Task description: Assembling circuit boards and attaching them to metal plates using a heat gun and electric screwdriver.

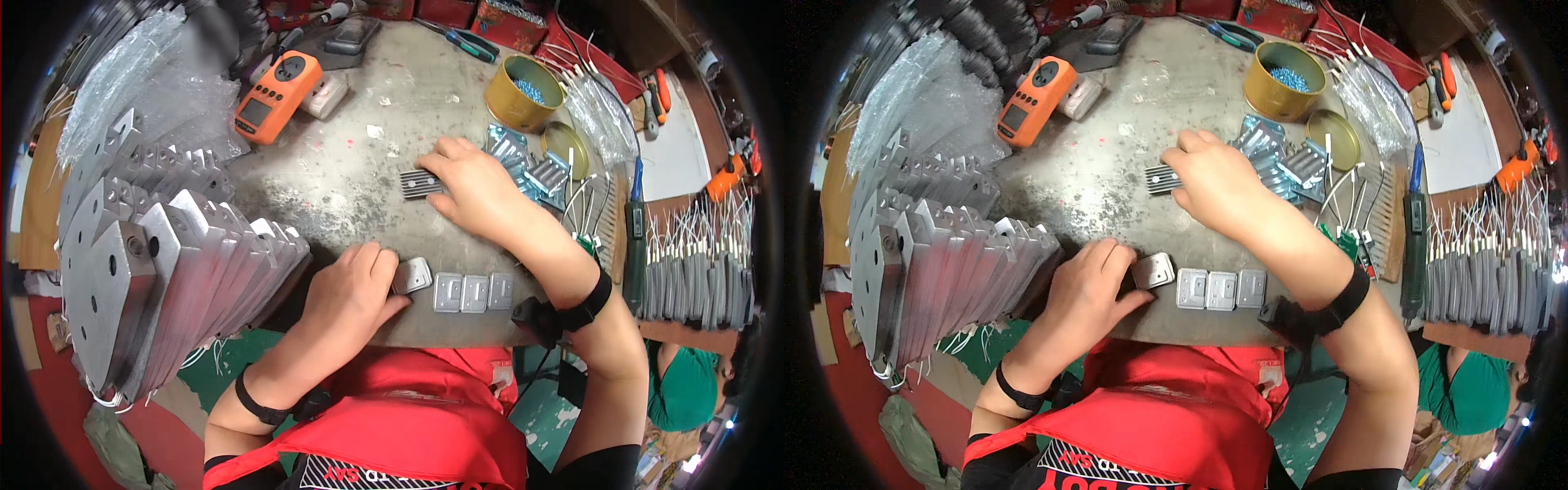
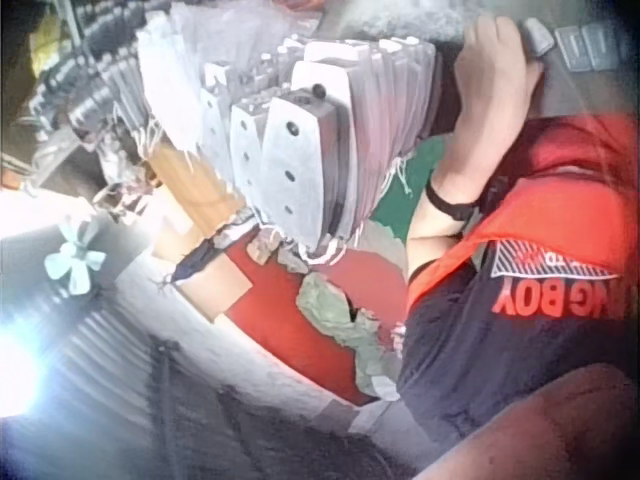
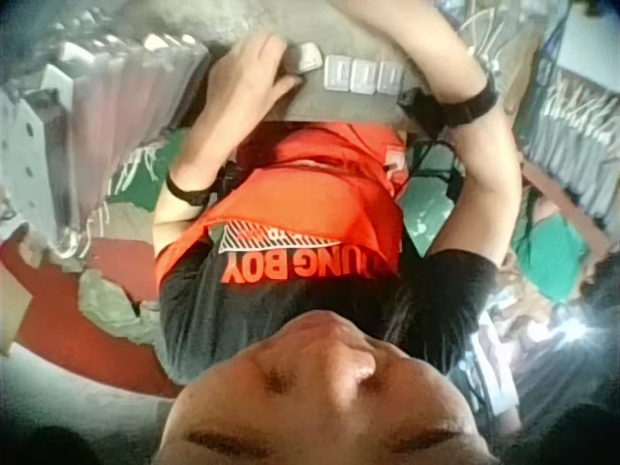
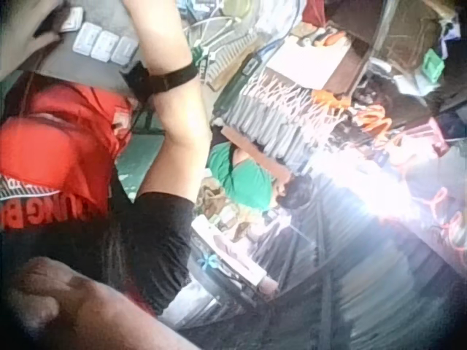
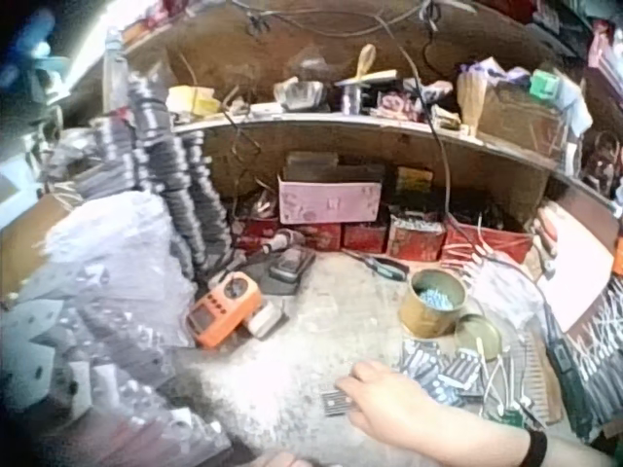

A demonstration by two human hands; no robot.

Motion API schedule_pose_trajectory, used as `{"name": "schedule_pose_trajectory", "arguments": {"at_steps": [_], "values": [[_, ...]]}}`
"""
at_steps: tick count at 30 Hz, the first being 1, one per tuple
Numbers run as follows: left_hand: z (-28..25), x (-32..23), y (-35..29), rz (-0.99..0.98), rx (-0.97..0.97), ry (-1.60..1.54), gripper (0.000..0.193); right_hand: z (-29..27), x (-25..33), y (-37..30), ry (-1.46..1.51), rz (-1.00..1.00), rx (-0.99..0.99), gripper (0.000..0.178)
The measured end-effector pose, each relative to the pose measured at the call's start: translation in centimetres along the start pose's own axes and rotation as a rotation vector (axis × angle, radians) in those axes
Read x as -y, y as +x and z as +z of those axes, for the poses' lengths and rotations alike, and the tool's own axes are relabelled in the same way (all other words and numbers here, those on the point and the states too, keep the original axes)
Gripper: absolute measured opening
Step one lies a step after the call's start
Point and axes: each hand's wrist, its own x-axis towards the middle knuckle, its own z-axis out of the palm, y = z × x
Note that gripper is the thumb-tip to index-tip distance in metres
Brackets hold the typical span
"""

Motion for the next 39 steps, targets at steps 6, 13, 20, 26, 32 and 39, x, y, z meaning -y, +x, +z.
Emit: {"name": "schedule_pose_trajectory", "arguments": {"at_steps": [6,13,20,26,32,39], "values": [[1.0,-1.4,-1.2,-0.163,-0.001,-0.191,0.043,-2.3,0.6,-0.6,0.678,0.314,0.074,0.026],[-1.0,-0.7,0.6,-0.102,-0.369,-0.154,0.035,-5.0,1.7,-2.6,1.066,0.679,0.174,0.038],[-0.1,-2.4,0.3,0.049,-0.299,-0.234,0.065,-4.7,5.1,-4.7,0.915,0.432,0.313,0.031],[1.3,0.6,-2.7,-0.152,-0.277,-0.112,0.059,-8.3,5.4,-8.5,0.797,0.527,0.101,0.028],[0.6,0.4,-2.9,-0.451,-0.129,-0.218,0.059,-13.1,-1.9,-16.8,0.671,0.799,-0.457,0.024],[0.3,-0.4,-2.0,-0.426,-0.029,-0.174,0.058,-14.1,-6.5,-18.9,0.386,0.804,-0.375,0.024]]}}
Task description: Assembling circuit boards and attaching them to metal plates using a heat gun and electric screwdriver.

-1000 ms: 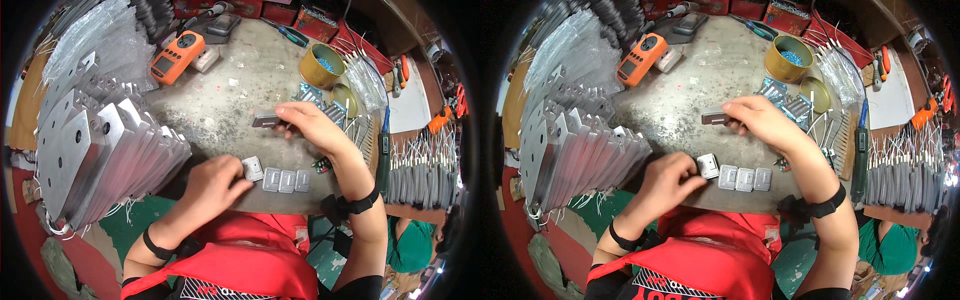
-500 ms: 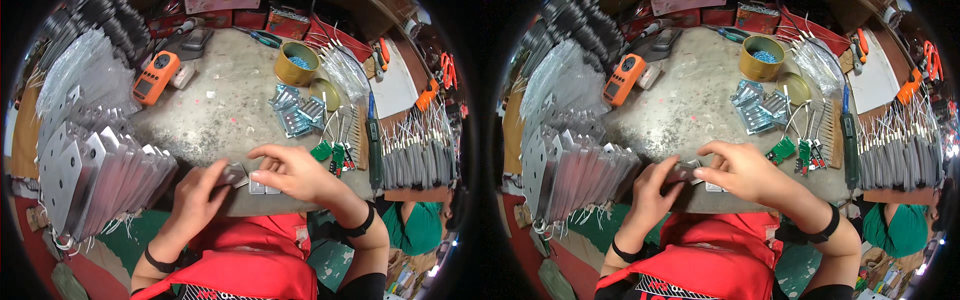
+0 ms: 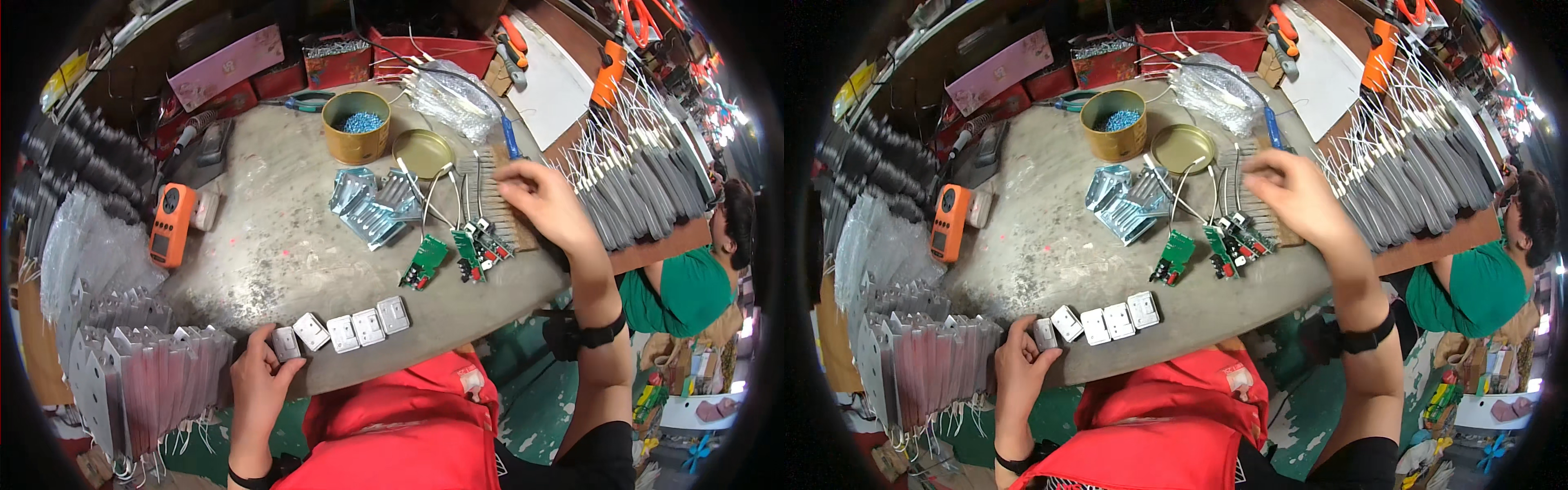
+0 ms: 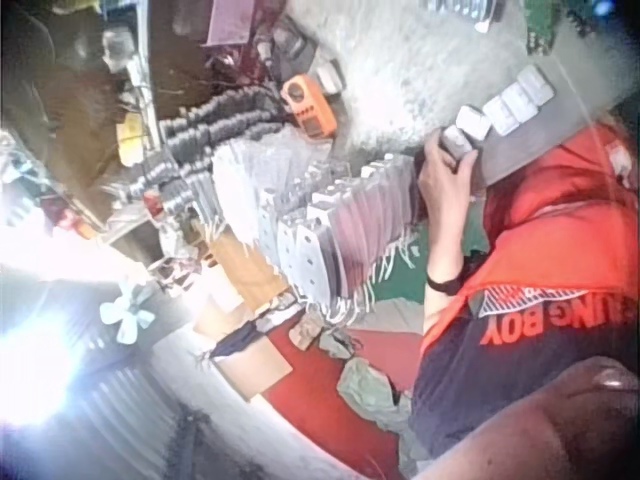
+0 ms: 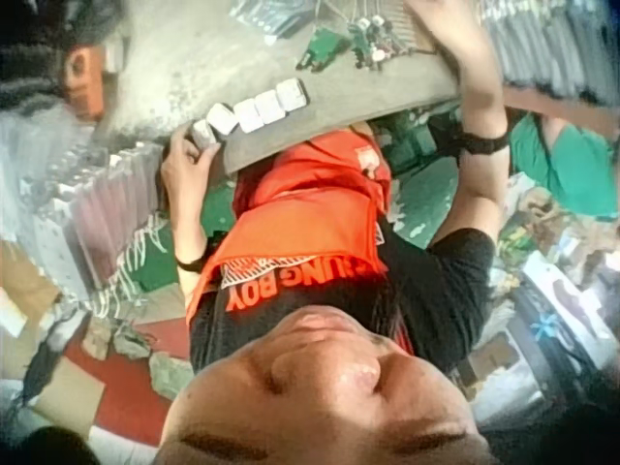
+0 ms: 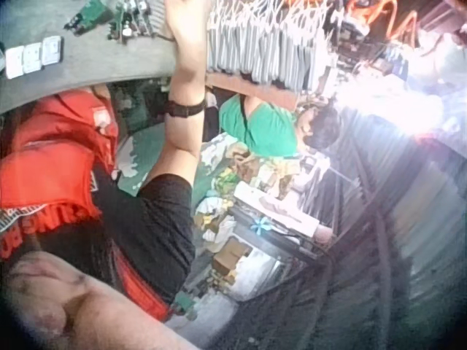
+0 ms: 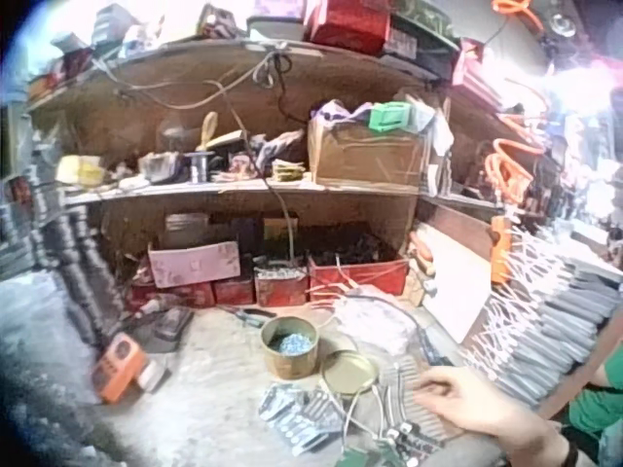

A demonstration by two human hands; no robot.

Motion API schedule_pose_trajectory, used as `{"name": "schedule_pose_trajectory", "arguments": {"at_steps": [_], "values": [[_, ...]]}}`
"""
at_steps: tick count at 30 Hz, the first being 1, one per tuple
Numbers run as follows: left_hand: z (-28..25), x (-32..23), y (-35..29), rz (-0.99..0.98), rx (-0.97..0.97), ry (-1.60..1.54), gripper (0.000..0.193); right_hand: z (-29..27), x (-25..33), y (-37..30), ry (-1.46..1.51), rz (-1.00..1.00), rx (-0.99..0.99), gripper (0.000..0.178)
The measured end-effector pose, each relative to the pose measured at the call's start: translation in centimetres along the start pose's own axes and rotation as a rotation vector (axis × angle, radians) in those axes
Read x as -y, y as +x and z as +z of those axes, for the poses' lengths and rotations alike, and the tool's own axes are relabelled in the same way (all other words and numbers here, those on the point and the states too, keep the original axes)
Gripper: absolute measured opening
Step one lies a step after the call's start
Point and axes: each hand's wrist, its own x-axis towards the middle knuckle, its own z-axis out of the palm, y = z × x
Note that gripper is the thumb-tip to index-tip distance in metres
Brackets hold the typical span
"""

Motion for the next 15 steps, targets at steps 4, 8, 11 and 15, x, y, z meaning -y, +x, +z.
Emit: {"name": "schedule_pose_trajectory", "arguments": {"at_steps": [4,8,11,15], "values": [[0.6,-0.5,0.5,0.070,0.021,0.012,0.059,2.6,4.2,7.0,-0.009,-0.213,0.167,0.026],[-0.2,-0.5,0.3,-0.056,0.140,0.049,0.065,7.3,7.1,13.9,-0.265,-0.351,0.233,0.029],[-0.2,-1.5,0.8,0.274,-0.092,0.189,0.073,11.4,7.0,17.5,-0.525,-0.342,0.222,0.030],[0.9,-3.0,2.4,0.493,0.076,0.185,0.090,14.2,8.5,20.3,-0.951,-0.246,0.349,0.034]]}}
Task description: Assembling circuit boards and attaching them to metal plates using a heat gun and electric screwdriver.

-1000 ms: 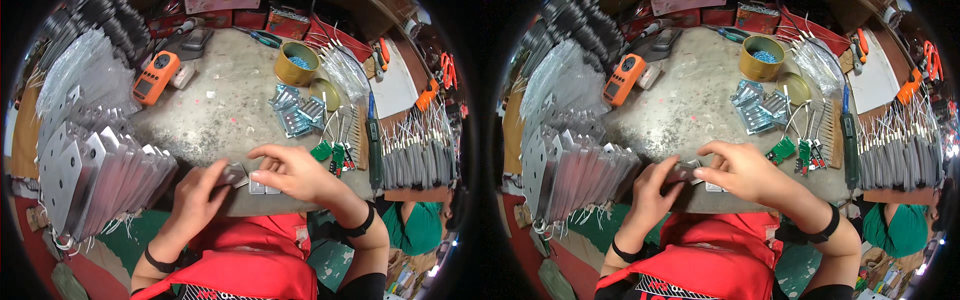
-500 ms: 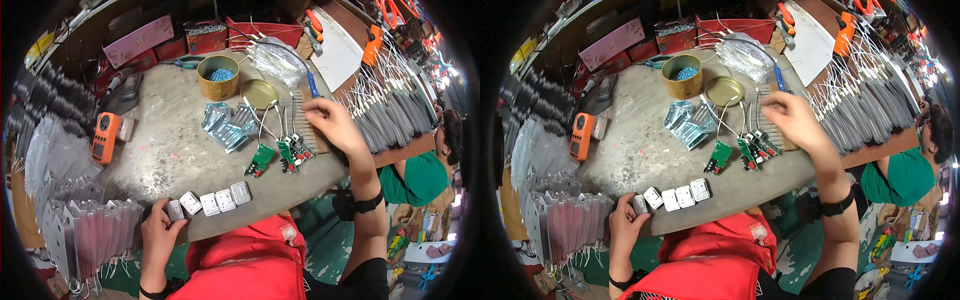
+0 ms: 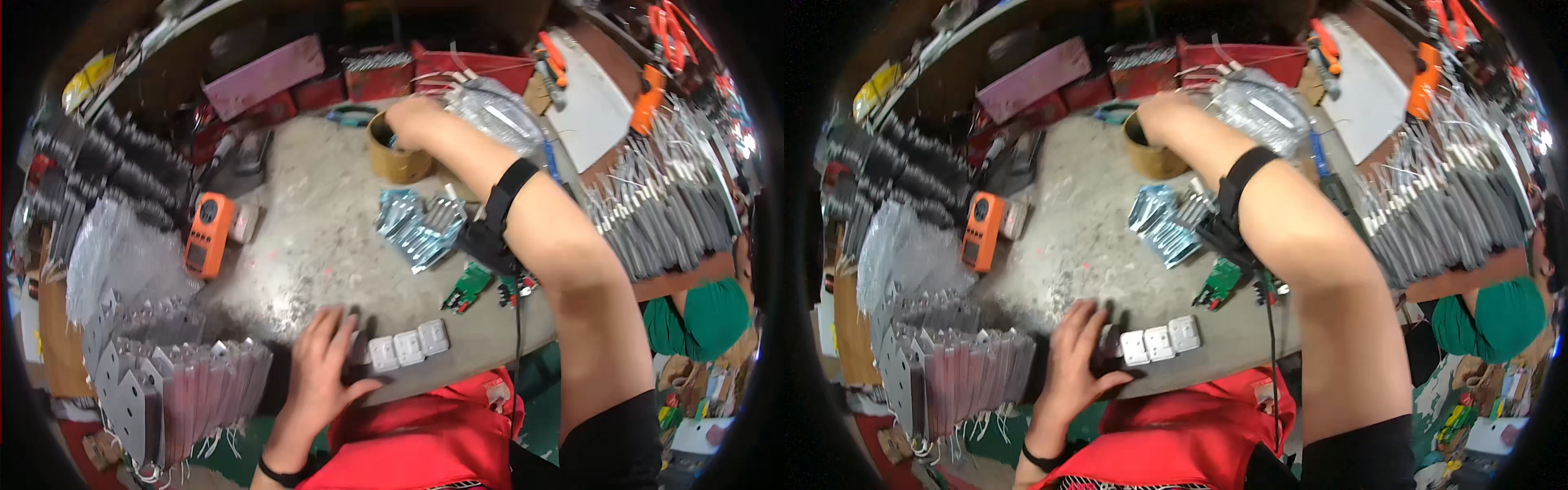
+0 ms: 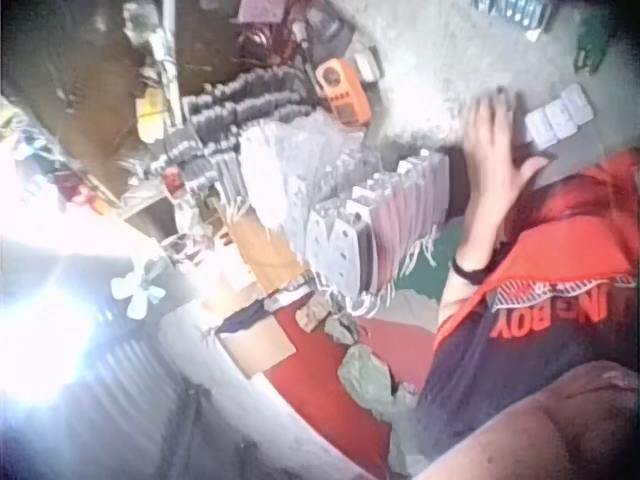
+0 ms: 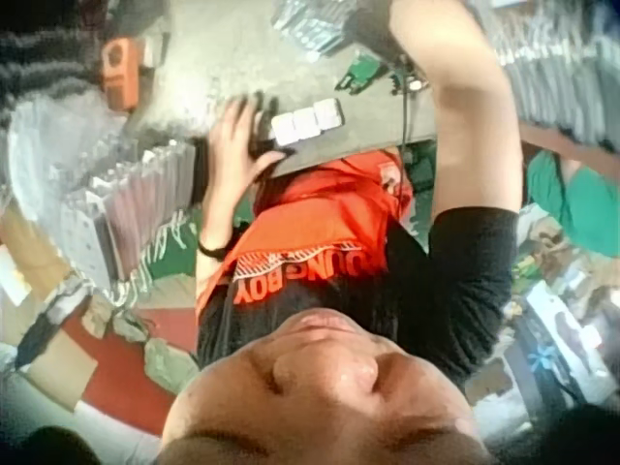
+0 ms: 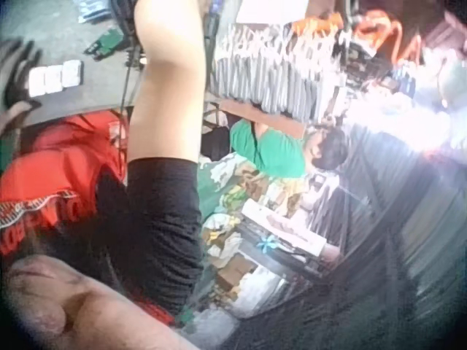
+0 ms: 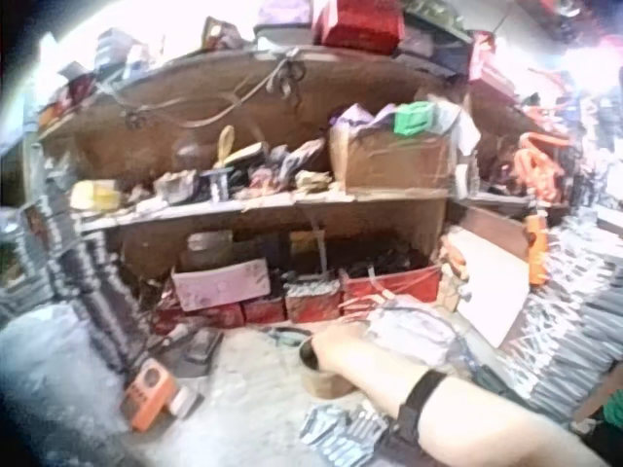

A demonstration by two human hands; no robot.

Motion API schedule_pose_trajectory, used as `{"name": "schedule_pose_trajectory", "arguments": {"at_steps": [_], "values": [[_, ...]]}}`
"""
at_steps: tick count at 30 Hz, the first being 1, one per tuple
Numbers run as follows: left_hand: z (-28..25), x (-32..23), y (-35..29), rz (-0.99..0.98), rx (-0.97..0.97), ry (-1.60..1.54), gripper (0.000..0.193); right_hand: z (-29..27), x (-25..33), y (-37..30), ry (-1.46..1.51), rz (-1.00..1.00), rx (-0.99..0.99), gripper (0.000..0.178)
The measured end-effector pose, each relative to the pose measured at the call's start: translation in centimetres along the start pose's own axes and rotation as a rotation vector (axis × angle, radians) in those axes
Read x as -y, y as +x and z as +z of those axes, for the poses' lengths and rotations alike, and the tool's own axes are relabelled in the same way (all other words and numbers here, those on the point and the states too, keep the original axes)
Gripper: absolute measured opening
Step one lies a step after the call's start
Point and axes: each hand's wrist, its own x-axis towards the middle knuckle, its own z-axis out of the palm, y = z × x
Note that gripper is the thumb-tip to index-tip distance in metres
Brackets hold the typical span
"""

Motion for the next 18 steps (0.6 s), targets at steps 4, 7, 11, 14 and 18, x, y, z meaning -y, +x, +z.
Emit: {"name": "schedule_pose_trajectory", "arguments": {"at_steps": [4,7,11,14,18], "values": [[1.5,1.0,0.2,0.124,-0.024,-0.127,0.075,0.5,-0.3,1.6,-0.024,-0.158,0.038,0.028],[2.1,1.4,-0.2,0.114,-0.067,-0.171,0.070,1.0,-0.4,2.9,0.094,-0.154,0.046,0.021],[2.5,1.8,0.3,0.165,-0.082,-0.193,0.066,1.7,-1.6,2.0,0.194,-0.113,-0.069,0.017],[2.8,2.0,-0.1,0.159,-0.096,-0.192,0.066,1.6,-2.0,1.5,0.235,-0.131,-0.238,0.016],[2.1,0.9,0.0,0.115,-0.113,-0.196,0.067,1.2,-2.6,-0.4,0.306,-0.130,-0.469,0.018]]}}
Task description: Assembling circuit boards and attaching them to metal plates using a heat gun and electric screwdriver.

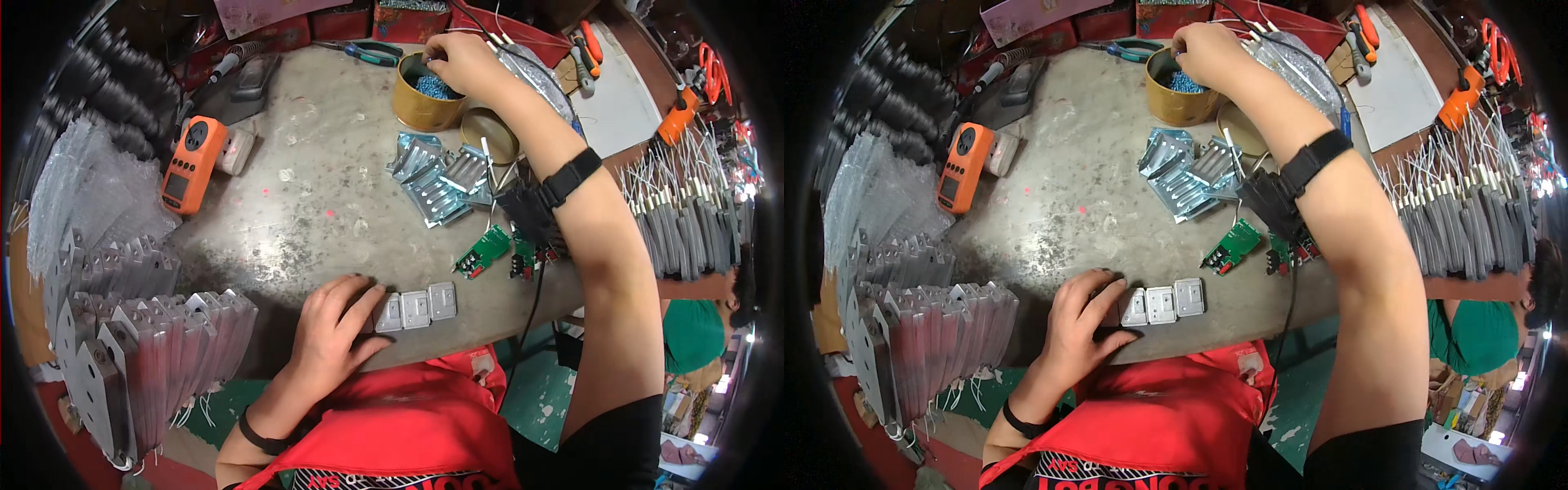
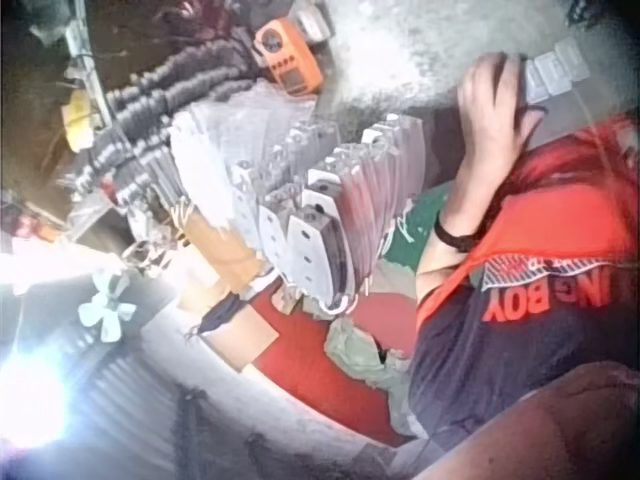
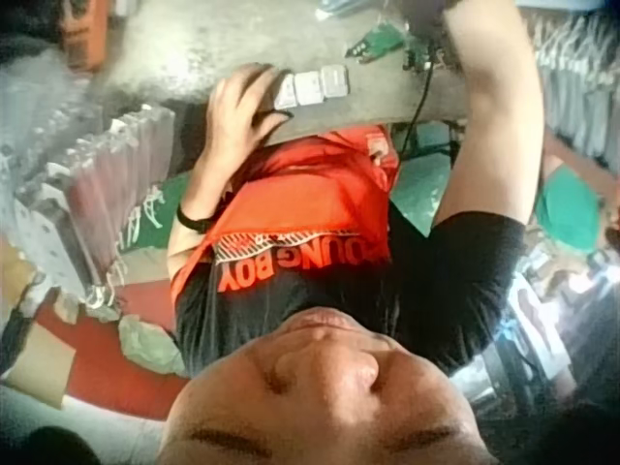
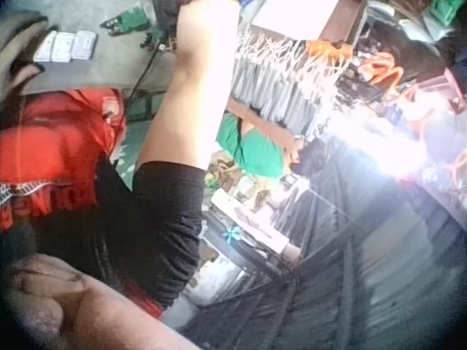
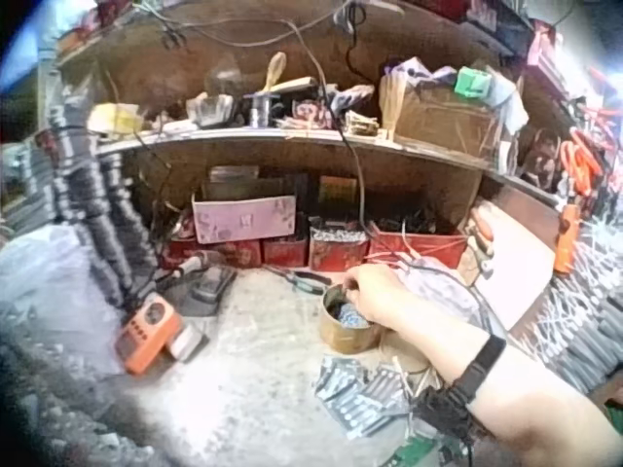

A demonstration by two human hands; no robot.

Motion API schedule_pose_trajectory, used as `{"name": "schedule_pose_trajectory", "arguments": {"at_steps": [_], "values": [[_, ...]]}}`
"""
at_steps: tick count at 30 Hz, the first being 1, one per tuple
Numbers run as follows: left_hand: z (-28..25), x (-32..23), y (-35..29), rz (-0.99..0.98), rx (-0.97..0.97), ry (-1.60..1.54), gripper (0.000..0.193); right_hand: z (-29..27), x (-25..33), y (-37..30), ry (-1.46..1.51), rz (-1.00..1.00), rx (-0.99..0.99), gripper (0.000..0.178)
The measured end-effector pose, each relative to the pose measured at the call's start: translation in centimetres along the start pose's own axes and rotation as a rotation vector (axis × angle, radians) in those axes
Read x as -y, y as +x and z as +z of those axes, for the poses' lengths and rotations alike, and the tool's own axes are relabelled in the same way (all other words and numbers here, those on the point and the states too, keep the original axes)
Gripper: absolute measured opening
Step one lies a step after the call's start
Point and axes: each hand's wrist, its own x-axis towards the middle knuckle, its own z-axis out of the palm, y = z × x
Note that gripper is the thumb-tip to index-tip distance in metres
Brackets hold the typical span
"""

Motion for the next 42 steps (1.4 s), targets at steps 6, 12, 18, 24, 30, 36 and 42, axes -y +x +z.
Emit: {"name": "schedule_pose_trajectory", "arguments": {"at_steps": [6,12,18,24,30,36,42], "values": [[-0.8,-0.1,-1.4,-0.033,-0.232,0.043,0.060,-3.6,8.2,-5.5,0.487,-0.129,0.259,0.017],[-1.2,-0.2,-0.7,-0.094,-0.279,0.035,0.040,1.6,13.3,-13.6,0.421,-0.251,0.412,0.013],[-1.3,0.0,-1.0,-0.122,-0.342,0.029,0.036,2.1,12.1,-13.7,0.524,-0.200,0.346,0.015],[-1.2,0.7,-1.4,-0.111,-0.380,0.066,0.037,-0.3,11.9,-12.7,0.747,0.229,0.566,0.016],[-1.1,1.2,-1.5,-0.125,-0.407,0.062,0.038,-0.5,11.9,-13.2,0.698,0.116,0.665,0.016],[-1.0,1.4,-1.7,-0.120,-0.398,0.075,0.038,-1.3,11.6,-13.0,0.724,0.158,0.683,0.016],[-1.0,1.8,-2.0,-0.128,-0.420,0.089,0.037,-3.2,9.3,-10.8,0.814,0.196,0.378,0.016]]}}
